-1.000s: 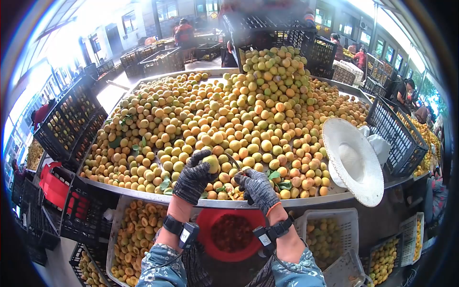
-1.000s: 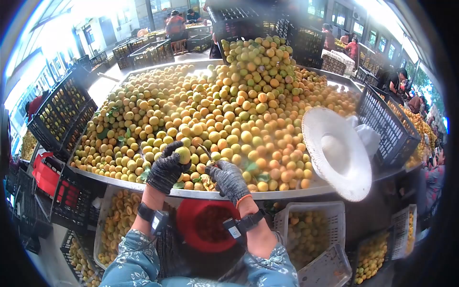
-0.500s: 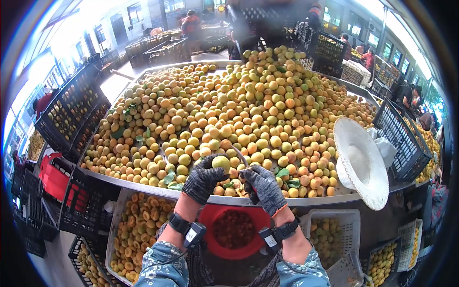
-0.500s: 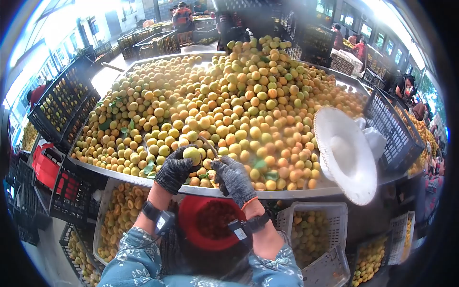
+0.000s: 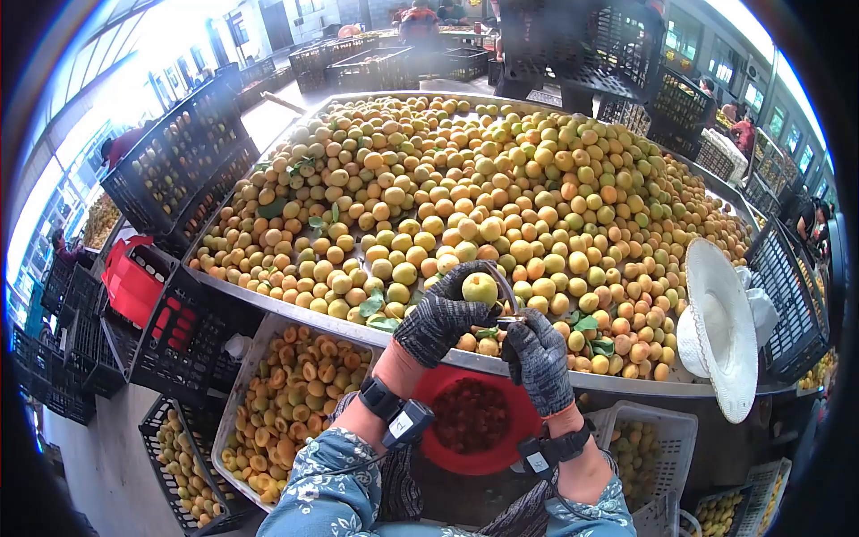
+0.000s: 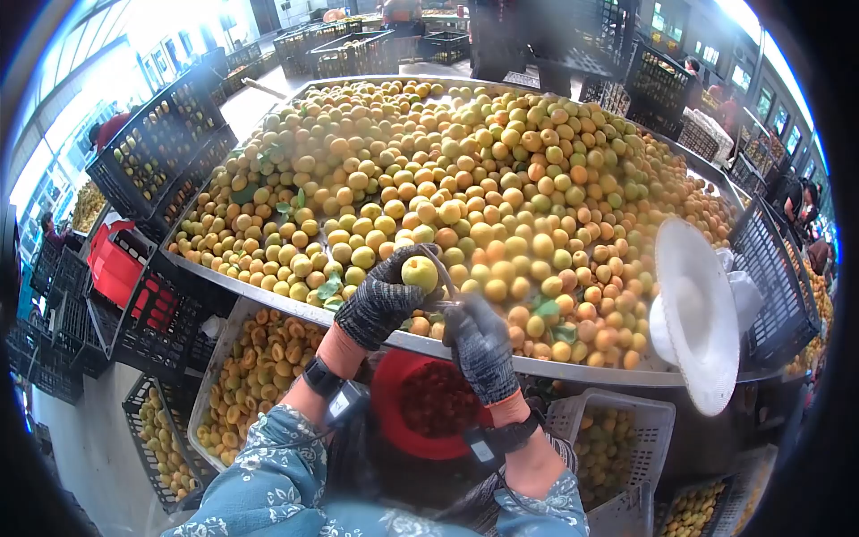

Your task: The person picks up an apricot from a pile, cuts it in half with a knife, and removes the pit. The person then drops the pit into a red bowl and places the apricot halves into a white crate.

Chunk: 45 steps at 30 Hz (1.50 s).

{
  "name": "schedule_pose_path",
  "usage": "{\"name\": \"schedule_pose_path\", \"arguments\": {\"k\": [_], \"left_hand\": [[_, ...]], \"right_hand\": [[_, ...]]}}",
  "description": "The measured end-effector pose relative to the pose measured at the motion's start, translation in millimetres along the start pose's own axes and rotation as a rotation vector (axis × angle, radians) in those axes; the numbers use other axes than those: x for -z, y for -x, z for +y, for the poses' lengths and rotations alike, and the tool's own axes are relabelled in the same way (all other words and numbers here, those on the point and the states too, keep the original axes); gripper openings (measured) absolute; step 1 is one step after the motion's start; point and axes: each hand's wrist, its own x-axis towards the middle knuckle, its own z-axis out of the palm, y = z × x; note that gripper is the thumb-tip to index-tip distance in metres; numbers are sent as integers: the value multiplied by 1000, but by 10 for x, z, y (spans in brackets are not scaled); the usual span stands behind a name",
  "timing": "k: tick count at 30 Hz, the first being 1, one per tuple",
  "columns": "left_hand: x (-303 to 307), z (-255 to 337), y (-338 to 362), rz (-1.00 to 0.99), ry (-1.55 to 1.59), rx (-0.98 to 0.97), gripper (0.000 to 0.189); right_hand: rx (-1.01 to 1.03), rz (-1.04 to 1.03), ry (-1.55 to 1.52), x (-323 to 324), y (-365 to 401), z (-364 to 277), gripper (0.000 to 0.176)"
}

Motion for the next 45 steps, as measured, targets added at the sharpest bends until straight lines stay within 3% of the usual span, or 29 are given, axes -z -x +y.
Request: {"name": "schedule_pose_path", "arguments": {"k": [10,16,23,31,33,37,39,41,45], "left_hand": [[-25,99,57,-56,117,-26,71],[-67,148,101,-1,-92,-101,67],[-3,75,13,-58,49,-82,66],[-26,90,39,26,-40,-36,60],[-43,36,41,43,118,-38,57],[-48,3,25,-52,5,-52,54],[-76,40,47,-25,0,-1,50],[-152,-12,40,23,9,-1,48],[-167,-163,3,121,-25,-11,42]], "right_hand": [[138,83,71,-140,80,-130,20],[167,26,181,-74,94,-79,22],[133,31,56,-107,131,-45,23],[137,108,321,-184,138,-70,17],[179,127,327,-211,125,-14,18],[249,124,375,-239,114,128,25],[218,126,340,-265,113,94,23],[-16,154,23,-270,91,142,20],[-59,171,-58,-344,82,76,18]]}}
